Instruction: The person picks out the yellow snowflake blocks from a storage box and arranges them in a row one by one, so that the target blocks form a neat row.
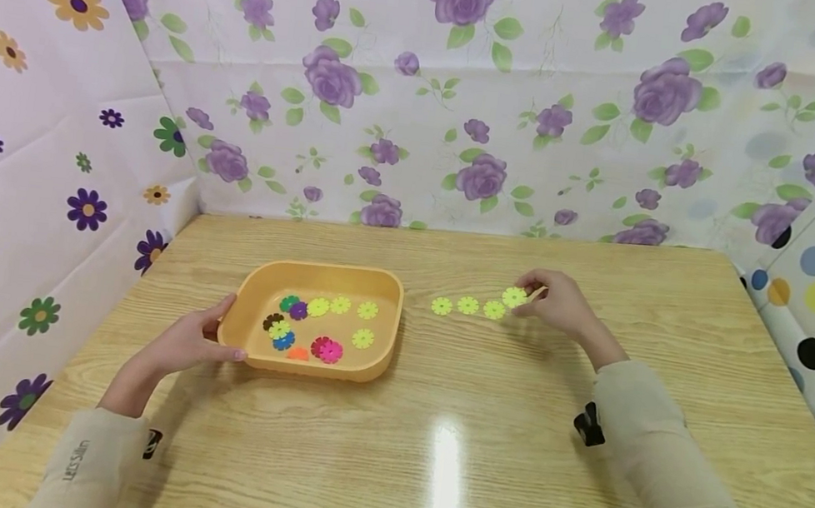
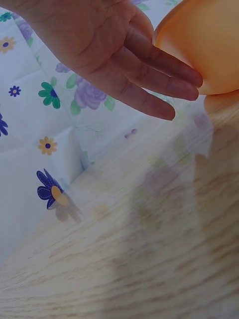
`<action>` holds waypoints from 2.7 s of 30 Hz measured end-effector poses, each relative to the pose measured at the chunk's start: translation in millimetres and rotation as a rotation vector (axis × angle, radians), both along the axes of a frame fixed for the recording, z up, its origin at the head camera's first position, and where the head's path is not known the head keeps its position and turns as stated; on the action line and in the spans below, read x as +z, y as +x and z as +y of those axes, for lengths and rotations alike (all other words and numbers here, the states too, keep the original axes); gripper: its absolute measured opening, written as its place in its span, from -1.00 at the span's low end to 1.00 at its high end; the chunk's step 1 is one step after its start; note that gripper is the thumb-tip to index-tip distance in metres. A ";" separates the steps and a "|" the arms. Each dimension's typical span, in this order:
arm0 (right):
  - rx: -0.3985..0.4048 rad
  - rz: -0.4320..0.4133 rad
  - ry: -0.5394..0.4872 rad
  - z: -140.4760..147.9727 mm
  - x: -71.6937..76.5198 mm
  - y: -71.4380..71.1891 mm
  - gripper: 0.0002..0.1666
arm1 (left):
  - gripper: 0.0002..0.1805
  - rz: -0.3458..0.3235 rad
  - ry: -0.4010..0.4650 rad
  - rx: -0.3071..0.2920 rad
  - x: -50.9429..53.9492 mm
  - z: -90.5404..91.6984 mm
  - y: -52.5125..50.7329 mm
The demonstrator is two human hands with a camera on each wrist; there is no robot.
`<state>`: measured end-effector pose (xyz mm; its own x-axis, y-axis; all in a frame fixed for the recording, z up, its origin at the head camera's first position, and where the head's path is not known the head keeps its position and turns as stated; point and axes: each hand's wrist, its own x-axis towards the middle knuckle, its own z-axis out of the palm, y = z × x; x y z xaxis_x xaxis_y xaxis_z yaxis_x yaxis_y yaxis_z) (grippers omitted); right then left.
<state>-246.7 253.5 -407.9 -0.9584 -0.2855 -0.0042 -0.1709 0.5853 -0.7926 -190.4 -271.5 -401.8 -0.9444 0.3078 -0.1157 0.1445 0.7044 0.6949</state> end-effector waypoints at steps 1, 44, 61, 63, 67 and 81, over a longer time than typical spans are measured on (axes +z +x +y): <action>0.002 0.002 0.007 1.6 -1.5 -0.3 -0.56 | 0.15 -0.002 -0.003 0.001 -0.1 -0.1 -0.1; -0.065 -0.076 0.077 0.4 -15.7 -6.3 -0.55 | 0.15 0.002 -0.016 0.006 1.4 -0.5 -0.4; -0.050 -0.032 -0.093 -48.8 3.7 5.8 -0.56 | 0.16 -0.013 0.002 -0.003 -0.2 -0.9 -1.9; -0.042 -0.033 -0.107 -53.1 4.7 7.1 -0.56 | 0.16 -0.015 0.004 -0.003 -0.3 -0.8 -1.4; -0.032 -0.035 -0.146 -64.1 7.1 9.6 -0.57 | 0.16 -0.021 0.004 0.001 -0.3 -1.1 -0.5; 0.035 -0.015 -0.229 -114.2 7.1 14.5 -0.59 | 0.16 -0.029 0.004 0.007 -0.5 -1.2 -0.2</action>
<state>-232.2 139.3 -400.8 -0.9481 -0.3140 0.0498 -0.1748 0.3840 -0.9066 -190.6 -272.8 -402.3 -0.9428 0.3016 -0.1417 0.1192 0.7024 0.7018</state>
